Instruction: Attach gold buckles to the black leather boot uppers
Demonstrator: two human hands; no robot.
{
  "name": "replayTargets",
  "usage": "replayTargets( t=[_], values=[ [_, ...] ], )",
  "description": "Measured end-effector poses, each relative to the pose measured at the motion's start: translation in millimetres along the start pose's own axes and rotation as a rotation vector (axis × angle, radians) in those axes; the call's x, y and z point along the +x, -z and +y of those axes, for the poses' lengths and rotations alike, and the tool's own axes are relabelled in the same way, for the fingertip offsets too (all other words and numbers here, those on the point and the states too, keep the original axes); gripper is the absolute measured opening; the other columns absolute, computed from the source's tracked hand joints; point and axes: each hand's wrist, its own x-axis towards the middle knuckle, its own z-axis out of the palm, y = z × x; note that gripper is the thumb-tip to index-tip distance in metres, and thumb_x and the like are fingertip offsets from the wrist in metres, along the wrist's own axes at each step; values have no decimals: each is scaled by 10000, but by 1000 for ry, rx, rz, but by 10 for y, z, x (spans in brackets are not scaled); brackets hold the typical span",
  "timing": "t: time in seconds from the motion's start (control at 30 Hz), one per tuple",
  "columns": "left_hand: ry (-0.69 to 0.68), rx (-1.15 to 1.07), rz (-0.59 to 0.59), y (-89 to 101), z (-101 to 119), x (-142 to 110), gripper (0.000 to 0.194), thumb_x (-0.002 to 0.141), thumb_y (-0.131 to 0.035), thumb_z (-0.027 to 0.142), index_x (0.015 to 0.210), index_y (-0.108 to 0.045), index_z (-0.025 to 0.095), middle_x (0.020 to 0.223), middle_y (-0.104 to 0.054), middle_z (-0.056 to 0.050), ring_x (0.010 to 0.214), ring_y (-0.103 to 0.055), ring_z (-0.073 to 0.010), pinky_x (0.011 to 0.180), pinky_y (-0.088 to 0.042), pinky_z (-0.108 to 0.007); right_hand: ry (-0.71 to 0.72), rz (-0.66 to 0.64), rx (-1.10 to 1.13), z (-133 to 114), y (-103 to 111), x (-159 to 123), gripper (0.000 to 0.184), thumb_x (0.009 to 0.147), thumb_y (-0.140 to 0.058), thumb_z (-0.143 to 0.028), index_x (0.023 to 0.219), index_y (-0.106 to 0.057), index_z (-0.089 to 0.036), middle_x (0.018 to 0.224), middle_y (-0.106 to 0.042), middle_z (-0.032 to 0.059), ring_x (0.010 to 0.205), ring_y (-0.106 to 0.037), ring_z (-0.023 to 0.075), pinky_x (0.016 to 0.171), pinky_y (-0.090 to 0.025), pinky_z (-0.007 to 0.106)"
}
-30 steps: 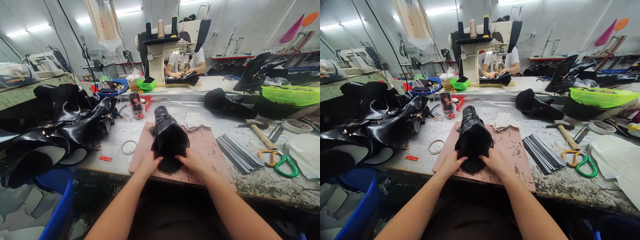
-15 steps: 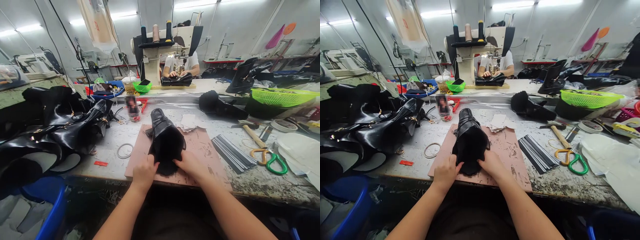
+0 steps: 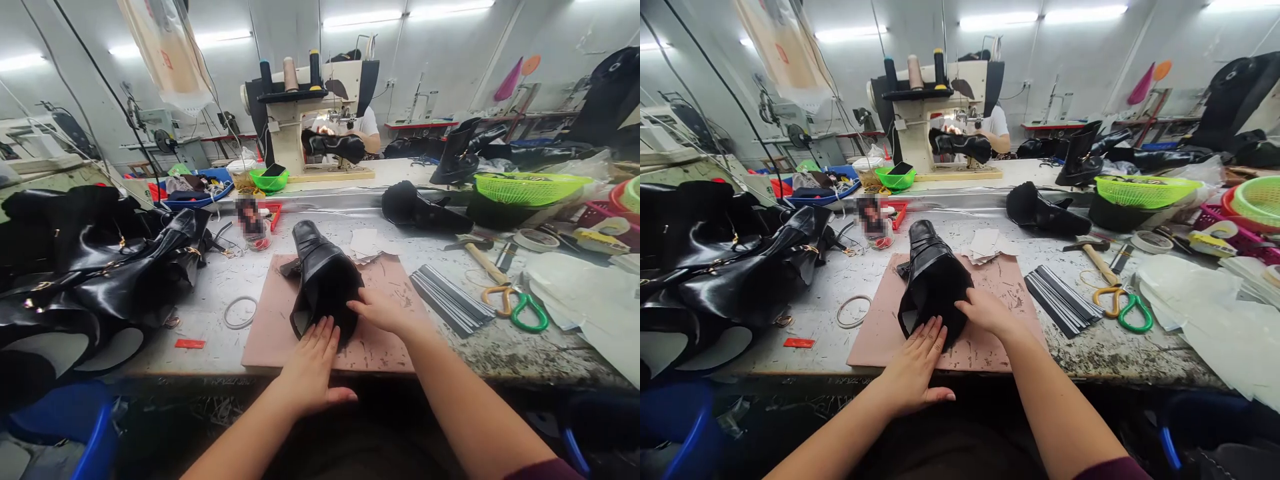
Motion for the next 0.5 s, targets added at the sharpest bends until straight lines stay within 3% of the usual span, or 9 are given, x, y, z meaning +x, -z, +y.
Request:
replayTargets(
  t=[0.13,0.23,0.33,0.4,0.5],
  values=[
    [-23,-16,-41,77,-16,8,994,708,-348,768,1380,-256,41,1443,-177,-228,1347,-106,-332,1082,-188,-494,-2,13,-11,43,-84,76,122,768,-583,-238,675,-529,-181,693,-629,29,642,-574,156,541,-365,227],
    [-37,-19,-28,135,13,96,935,705,-431,733,1334,-346,46,1434,-223,-220,1346,-143,-316,1085,-212,-477,2,37,-36,71,-138,59,50,745,-599,-194,747,-552,-176,735,-641,23,677,-588,153,562,-378,219],
    [23,-5,-25,165,75,260,646,754,-579,535,1169,-519,43,1393,-320,-232,1313,-272,-310,1067,-286,-437,-37,115,-116,68,-87,-31,66,762,-561,-160,827,-565,-169,795,-648,66,747,-599,201,610,-393,265],
    [71,-12,5,146,113,368,426,802,-585,348,1116,-555,61,1345,-409,-220,1263,-377,-296,1040,-339,-422,-50,185,-180,8,-19,-77,108,809,-489,-138,883,-565,-156,854,-640,112,808,-594,235,656,-402,310],
    [76,-46,97,79,121,439,397,822,-520,212,1199,-510,92,1305,-474,-184,1221,-438,-285,1014,-372,-445,98,197,-237,-193,46,12,150,866,-444,-129,942,-572,-151,964,-618,114,917,-569,219,765,-422,333]
  ],
)
